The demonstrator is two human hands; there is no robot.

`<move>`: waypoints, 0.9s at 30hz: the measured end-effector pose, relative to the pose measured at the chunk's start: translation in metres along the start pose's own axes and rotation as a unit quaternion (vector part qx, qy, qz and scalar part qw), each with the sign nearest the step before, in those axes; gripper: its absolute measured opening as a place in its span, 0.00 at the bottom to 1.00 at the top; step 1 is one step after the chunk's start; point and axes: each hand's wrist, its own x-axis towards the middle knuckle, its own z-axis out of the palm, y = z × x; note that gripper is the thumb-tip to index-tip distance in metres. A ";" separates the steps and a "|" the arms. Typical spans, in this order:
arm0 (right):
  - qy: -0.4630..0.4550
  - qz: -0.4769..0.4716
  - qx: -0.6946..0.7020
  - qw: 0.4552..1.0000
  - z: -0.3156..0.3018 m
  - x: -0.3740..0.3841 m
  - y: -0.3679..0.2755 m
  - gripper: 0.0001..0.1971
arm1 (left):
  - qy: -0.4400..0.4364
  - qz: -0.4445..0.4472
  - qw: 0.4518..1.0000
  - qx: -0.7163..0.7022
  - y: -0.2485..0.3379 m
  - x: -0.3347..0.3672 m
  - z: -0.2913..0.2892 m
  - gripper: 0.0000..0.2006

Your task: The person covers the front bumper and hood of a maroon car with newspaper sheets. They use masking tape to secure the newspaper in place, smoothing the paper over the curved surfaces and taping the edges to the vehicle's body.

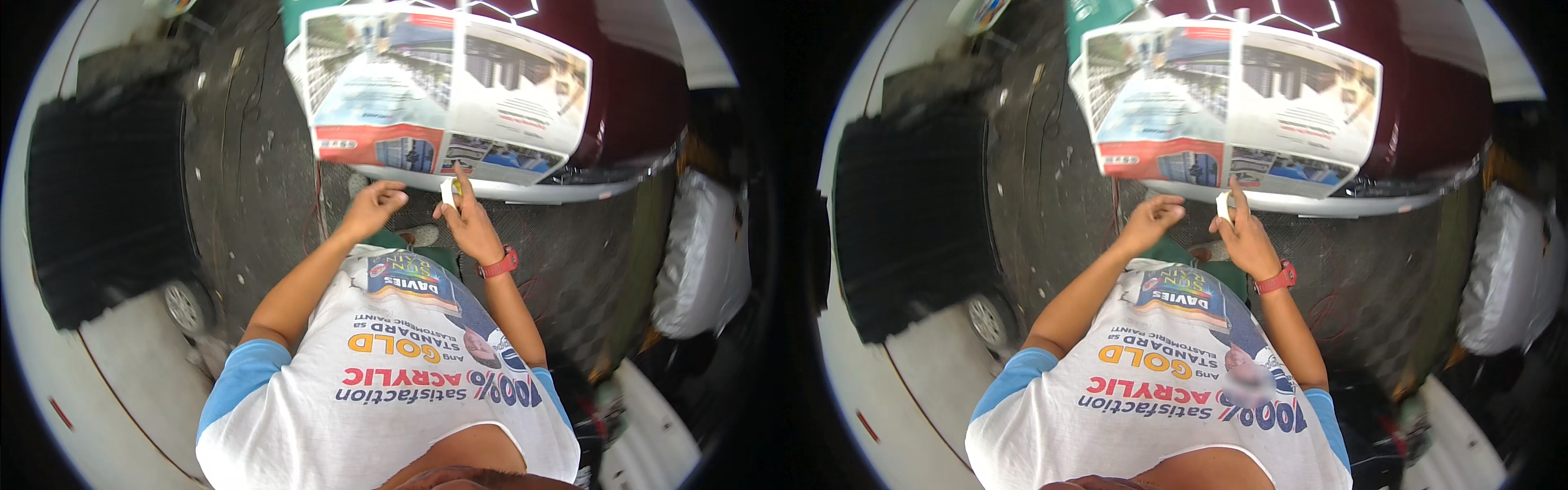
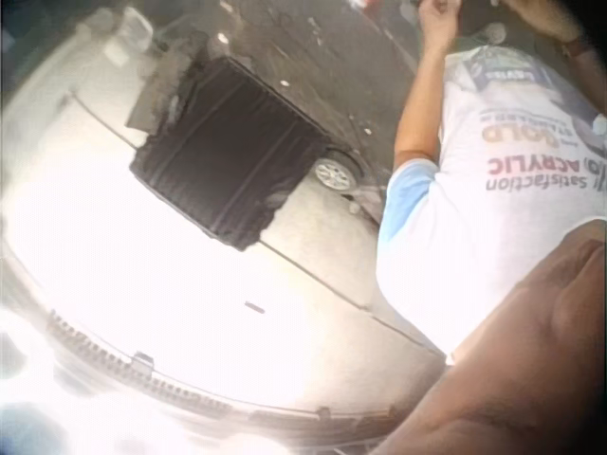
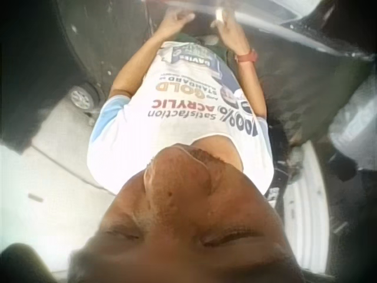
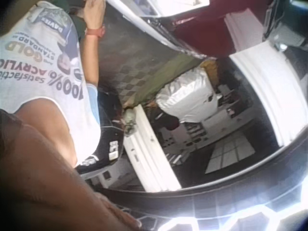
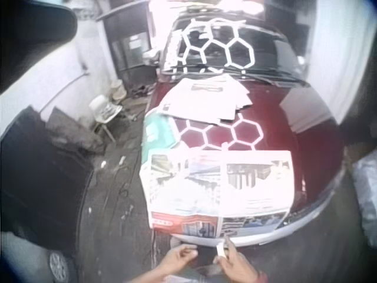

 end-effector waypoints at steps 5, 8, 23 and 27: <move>-0.061 0.067 -0.005 0.996 0.013 0.039 -0.059 0.40 | 0.135 -0.175 0.908 -0.356 -0.101 -0.006 -0.060 0.31; -0.059 -0.001 -0.064 0.996 0.032 0.070 -0.075 0.37 | 0.182 -0.142 0.905 -0.356 -0.152 0.007 -0.078 0.37; -0.151 -0.155 -0.451 0.866 0.165 0.190 -0.173 0.25 | 0.228 -0.071 0.929 -0.284 -0.177 0.086 -0.112 0.39; -0.197 -0.232 -0.500 0.810 0.189 0.215 -0.177 0.25 | 0.264 -0.030 0.915 -0.304 -0.173 0.089 -0.111 0.32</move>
